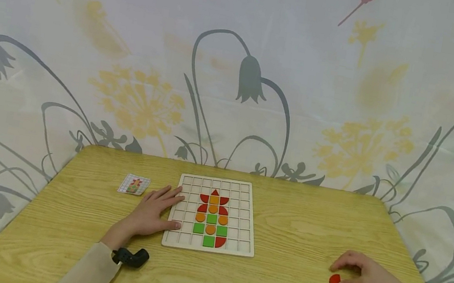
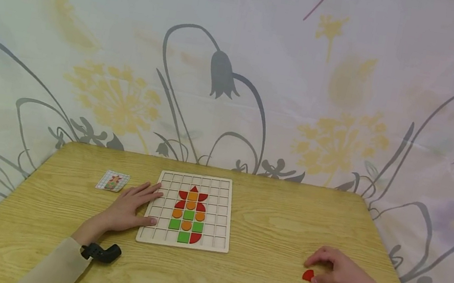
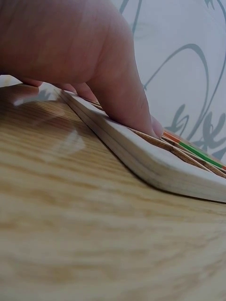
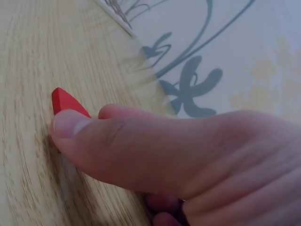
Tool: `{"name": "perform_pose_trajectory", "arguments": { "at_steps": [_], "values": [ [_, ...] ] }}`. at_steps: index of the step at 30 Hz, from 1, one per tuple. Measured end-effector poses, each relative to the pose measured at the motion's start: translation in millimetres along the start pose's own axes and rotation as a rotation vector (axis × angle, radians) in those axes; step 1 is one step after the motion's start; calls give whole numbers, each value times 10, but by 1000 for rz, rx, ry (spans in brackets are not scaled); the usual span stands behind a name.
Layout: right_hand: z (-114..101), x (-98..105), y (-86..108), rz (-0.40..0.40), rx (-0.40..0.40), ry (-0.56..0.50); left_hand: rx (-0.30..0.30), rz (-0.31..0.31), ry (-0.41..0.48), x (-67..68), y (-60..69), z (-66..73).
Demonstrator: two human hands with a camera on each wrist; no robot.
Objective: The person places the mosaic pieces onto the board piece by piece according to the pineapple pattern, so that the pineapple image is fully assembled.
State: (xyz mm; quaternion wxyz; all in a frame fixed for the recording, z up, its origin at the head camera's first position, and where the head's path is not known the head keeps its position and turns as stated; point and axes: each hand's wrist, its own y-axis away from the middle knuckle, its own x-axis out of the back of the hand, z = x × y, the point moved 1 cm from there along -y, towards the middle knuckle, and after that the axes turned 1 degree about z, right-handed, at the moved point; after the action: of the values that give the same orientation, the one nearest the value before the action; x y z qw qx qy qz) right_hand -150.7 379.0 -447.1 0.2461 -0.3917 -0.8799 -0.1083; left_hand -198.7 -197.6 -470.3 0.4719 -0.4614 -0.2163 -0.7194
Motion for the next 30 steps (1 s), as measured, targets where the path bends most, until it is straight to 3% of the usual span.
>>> {"name": "perform_pose_trajectory", "arguments": {
  "at_steps": [7, 11, 14, 17, 21, 30],
  "values": [
    [-20, -33, -37, 51, -50, 102, 1, 2, -3, -10, 5, -22],
    [-38, -79, -64, 118, -211, 95, -1, 4, 0, -5, 15, -17],
    [-70, -125, -90, 225, -350, 113, -1, 2, 3, 0, 25, -9],
    [-110, -163, -116, 347, -424, 180, -2, 3, 3, 0, 30, -1],
    [-150, -197, -154, 444, -442, 208, 0, 4, -7, -6, 25, -3],
    [-216, -333, -411, 494, -361, -44, -7, 8, -3, -1, -3, -3]
  ]
}}
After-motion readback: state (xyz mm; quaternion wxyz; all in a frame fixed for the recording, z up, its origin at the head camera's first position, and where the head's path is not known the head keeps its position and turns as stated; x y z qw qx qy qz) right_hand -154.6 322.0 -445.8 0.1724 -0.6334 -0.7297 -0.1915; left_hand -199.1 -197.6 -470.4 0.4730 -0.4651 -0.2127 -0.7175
